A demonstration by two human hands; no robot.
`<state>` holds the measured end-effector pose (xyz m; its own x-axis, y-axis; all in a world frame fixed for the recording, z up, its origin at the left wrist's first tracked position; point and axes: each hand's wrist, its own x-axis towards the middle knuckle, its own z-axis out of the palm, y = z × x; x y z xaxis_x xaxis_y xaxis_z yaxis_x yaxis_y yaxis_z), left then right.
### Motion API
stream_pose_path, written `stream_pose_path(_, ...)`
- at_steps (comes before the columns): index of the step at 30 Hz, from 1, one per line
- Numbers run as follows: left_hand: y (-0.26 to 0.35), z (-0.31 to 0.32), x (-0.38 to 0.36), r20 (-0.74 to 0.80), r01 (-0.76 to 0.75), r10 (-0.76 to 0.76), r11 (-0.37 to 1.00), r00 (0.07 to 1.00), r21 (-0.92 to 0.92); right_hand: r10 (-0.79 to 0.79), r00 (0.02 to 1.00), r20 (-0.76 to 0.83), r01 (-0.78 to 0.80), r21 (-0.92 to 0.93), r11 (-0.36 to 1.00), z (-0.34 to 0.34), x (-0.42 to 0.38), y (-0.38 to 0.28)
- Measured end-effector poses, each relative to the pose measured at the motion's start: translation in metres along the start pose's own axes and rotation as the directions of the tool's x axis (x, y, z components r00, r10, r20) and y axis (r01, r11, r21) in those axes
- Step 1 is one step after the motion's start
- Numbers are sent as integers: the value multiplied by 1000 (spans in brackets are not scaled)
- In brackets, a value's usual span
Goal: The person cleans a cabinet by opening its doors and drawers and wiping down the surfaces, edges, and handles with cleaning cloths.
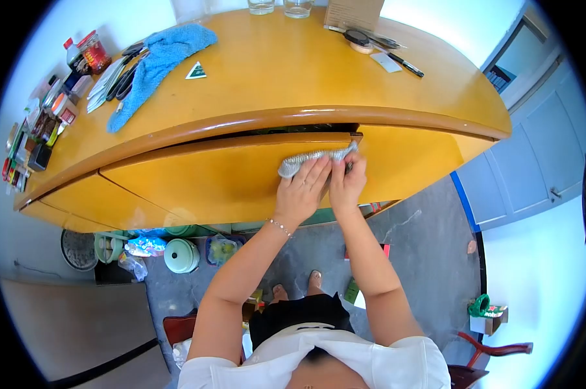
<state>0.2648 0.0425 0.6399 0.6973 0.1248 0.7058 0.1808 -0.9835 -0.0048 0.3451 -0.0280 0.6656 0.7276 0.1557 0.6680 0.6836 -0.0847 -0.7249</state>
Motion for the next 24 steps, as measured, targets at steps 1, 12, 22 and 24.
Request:
stream_pose_path(1,2,-4,13,-83,10,-10,1000,996,4,5,1000,-19,-5,22,1000,0,2,-3)
stream_pose_path(12,8,72,-72,37,38,-36,998,999,-47,60,976,208,-69,34,997,-1,-63,69)
stream_pose_path(22,-3,63,-67,-14,-22,22,998,1000,-63,28,976,217,-44,71,996,4,-65,81)
stream_pose_path(24,-3,66,-67,1,-23,23,998,1000,-66,17,977,214,-34,78,996,5,-64,86)
